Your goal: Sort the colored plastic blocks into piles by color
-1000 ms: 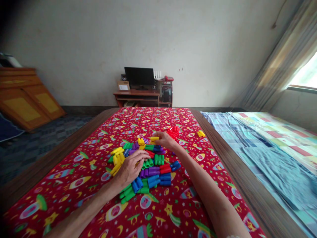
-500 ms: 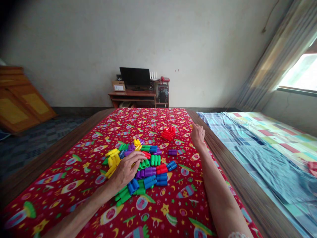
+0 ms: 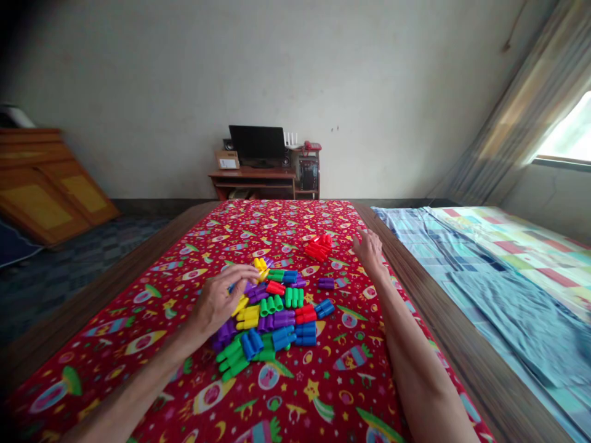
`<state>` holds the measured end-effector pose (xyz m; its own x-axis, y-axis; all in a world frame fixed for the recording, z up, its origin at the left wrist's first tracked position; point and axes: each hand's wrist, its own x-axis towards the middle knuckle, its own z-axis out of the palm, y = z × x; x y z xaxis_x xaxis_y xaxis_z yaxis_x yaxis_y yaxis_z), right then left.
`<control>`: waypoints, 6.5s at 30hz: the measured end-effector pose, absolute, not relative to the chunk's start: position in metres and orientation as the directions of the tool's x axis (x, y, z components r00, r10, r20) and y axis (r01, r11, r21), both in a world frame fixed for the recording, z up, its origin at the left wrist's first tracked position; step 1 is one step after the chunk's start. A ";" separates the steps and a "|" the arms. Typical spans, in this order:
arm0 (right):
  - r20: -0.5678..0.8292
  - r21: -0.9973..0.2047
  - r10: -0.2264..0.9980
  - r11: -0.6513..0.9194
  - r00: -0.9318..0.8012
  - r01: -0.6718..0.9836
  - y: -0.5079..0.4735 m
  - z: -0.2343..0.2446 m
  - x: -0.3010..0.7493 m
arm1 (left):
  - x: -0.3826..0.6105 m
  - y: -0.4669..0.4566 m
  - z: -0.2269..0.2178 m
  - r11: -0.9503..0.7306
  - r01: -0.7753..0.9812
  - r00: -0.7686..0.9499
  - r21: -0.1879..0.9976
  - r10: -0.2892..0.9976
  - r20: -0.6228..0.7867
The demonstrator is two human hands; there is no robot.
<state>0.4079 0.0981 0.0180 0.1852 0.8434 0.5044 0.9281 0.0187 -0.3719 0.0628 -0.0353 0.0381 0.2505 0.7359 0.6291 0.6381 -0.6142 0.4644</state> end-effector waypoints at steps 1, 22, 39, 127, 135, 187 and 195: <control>0.544 -0.387 0.827 0.096 0.143 0.917 0.097 0.023 0.399 | 0.053 -0.031 0.042 -0.581 0.678 0.215 0.450 0.742 0.635; 0.307 -0.481 0.727 0.675 -0.614 0.559 0.034 0.043 0.263 | 0.016 -0.010 0.000 -0.355 0.591 0.169 0.725 0.933 0.319; 0.413 -0.426 0.674 0.737 -0.613 0.524 0.029 0.034 0.256 | 0.008 -0.007 0.025 -0.258 0.678 0.060 0.688 0.953 0.298; 0.295 -0.223 0.930 -0.156 0.220 0.962 0.091 0.037 0.425 | -0.009 -0.028 0.039 -0.208 0.926 0.244 0.314 0.967 -0.078; 0.266 -0.248 0.946 -0.117 0.184 0.962 0.091 0.032 0.420 | 0.007 -0.033 0.049 -0.151 0.949 0.189 0.277 0.975 -0.117; 0.421 -0.295 0.907 0.154 -0.017 0.943 0.099 0.027 0.427 | 0.047 -0.033 0.062 -0.478 0.686 0.246 0.549 0.862 0.443; 0.644 -0.549 0.742 0.275 0.189 0.789 0.097 0.050 0.424 | 0.031 -0.021 0.031 -0.516 0.743 0.435 0.425 0.856 0.279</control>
